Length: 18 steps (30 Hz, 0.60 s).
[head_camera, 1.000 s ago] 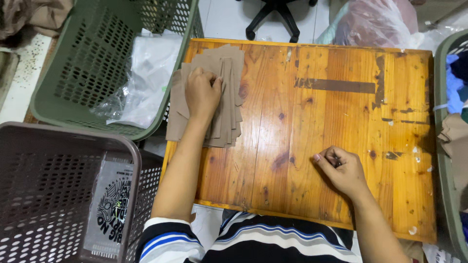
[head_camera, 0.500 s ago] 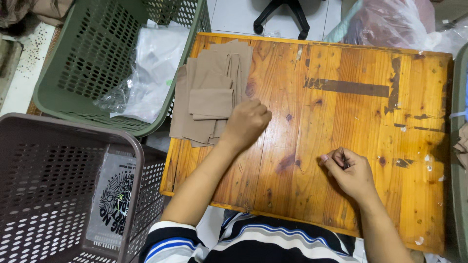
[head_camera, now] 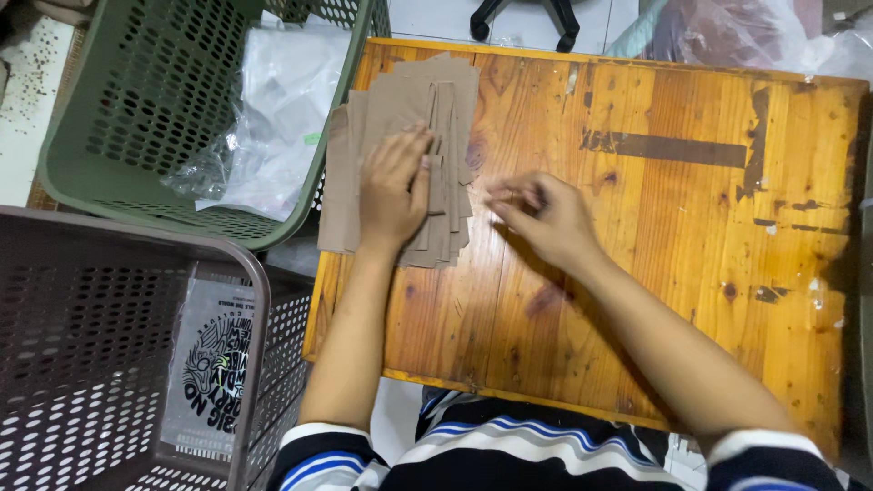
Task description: The person uses scissors to trim the edges of a stack of brown fabric pieces on a wooden table. They repeatedly pick up a piece, cut along the edges, and place it back on the pile.
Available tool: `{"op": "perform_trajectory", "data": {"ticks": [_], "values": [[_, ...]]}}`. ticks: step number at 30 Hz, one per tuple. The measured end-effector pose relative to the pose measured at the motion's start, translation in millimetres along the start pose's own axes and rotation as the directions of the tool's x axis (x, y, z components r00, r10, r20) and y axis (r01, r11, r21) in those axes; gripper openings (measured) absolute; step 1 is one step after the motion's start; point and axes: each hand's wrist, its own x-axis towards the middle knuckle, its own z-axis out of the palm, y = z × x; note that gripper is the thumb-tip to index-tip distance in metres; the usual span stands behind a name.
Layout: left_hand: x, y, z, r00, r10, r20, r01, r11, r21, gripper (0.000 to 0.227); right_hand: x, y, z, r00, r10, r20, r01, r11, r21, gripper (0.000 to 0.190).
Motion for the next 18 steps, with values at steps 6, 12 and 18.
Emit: {"op": "perform_trajectory", "data": {"ticks": [6, 12, 18], "values": [[-7, -11, 4, 0.999, 0.017, 0.043, -0.02, 0.997, 0.069, 0.025, 33, 39, 57, 0.997, 0.049, 0.066, -0.057, 0.991, 0.12, 0.037], [-8, -17, 5, 0.997, -0.015, 0.072, 0.011, 0.999, 0.047, 0.027, 37, 48, 58, 0.993, 0.113, 0.037, -0.119, 0.948, 0.295, 0.042], [-6, -21, 1, 0.994, -0.035, 0.105, 0.041, 0.998, -0.054, 0.027, 46, 46, 37, 0.994, 0.045, 0.098, -0.065, 0.974, 0.216, 0.038]]}}
